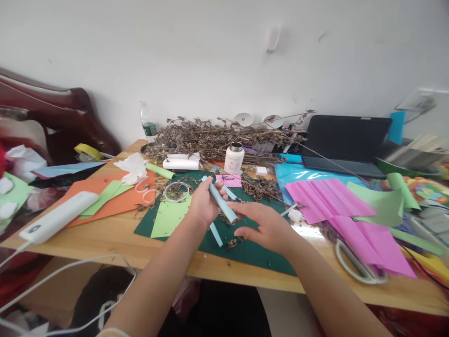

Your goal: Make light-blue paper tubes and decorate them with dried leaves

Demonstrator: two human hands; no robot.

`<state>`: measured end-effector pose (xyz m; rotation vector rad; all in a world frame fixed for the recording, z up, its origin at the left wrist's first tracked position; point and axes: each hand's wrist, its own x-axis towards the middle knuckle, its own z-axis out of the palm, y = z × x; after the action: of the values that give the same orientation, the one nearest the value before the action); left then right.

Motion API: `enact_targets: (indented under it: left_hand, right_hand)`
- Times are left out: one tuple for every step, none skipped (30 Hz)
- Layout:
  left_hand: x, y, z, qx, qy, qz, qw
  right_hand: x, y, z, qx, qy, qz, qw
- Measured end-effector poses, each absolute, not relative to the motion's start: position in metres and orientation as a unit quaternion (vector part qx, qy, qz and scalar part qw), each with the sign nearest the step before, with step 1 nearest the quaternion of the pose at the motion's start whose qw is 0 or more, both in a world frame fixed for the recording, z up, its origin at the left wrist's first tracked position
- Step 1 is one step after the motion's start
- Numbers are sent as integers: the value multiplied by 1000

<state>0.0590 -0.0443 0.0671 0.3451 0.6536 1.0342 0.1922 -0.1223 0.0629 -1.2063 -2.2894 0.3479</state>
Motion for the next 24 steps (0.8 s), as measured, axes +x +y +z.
enact_targets:
  left_hand:
    - [60, -46, 67, 172, 302, 479, 806]
    - [61, -48, 66, 181, 300, 475, 807]
    - [61, -49, 66, 190, 299, 471, 808]
    - [62, -51, 66, 197, 298, 468, 808]
    - [62, -52, 65, 203, 297, 467, 808]
    - [62, -53, 65, 206, 297, 469, 806]
    - [62, -54, 64, 206, 297, 472, 804]
    - [63, -55, 63, 204, 298, 476, 802]
    - [63, -55, 63, 200, 300, 482, 799]
    - [64, -56, 62, 194, 302, 488, 796]
    - [64, -56, 61, 188, 304, 491, 794]
    - [65, -57, 61, 183, 305, 492, 794]
    - [66, -58, 60, 180, 306, 491, 796]
    - [67, -59, 60, 177, 307, 489, 797]
    - [68, -60, 59, 175, 307, 487, 799]
    - [68, -61, 59, 175, 308, 486, 799]
    - [69, -61, 58, 177, 310, 488, 797]
    - [70, -62, 57, 180, 312, 491, 793]
    - [70, -62, 56, 186, 315, 494, 789]
    - [70, -62, 55, 192, 317, 495, 786]
    - [70, -62, 55, 199, 319, 495, 784]
    - [70, -62, 54, 205, 319, 495, 782]
    - [70, -61, 53, 210, 319, 494, 782]
    - [70, -61, 52, 212, 318, 492, 782]
  right_hand:
    - [190, -123, 66, -439, -855, 122, 248]
    - [189, -124, 68, -431, -862, 116, 241]
    - [188, -125, 67, -424, -867, 110, 239]
    - [187, -126, 66, -419, -870, 102, 241]
    - [187, -126, 63, -416, -870, 95, 245]
    - [187, -127, 60, -416, -869, 88, 251]
    - [186, -128, 57, -418, -867, 81, 258]
    - [186, -128, 55, -420, -865, 75, 264]
    - [185, -129, 52, -422, -862, 68, 272]
    - [185, -130, 49, -422, -860, 63, 280]
    - [184, -130, 47, -421, -858, 59, 289]
    - [184, -131, 45, -418, -856, 56, 298]
    - [184, -132, 44, -414, -855, 56, 307]
    - [183, -134, 42, -411, -853, 56, 316]
    - [183, -135, 41, -410, -851, 58, 323]
    - [183, -136, 40, -410, -849, 61, 327]
    - [183, -137, 40, -413, -847, 64, 328]
    - [183, -139, 39, -418, -846, 69, 324]
    - [183, -140, 39, -425, -844, 73, 319]
    - [183, -140, 38, -430, -843, 77, 314]
    - [183, -141, 38, -433, -842, 80, 311]
    - [183, -141, 37, -434, -842, 81, 311]
    - [183, -141, 37, -432, -841, 81, 315]
    - [182, -141, 36, -430, -841, 78, 321]
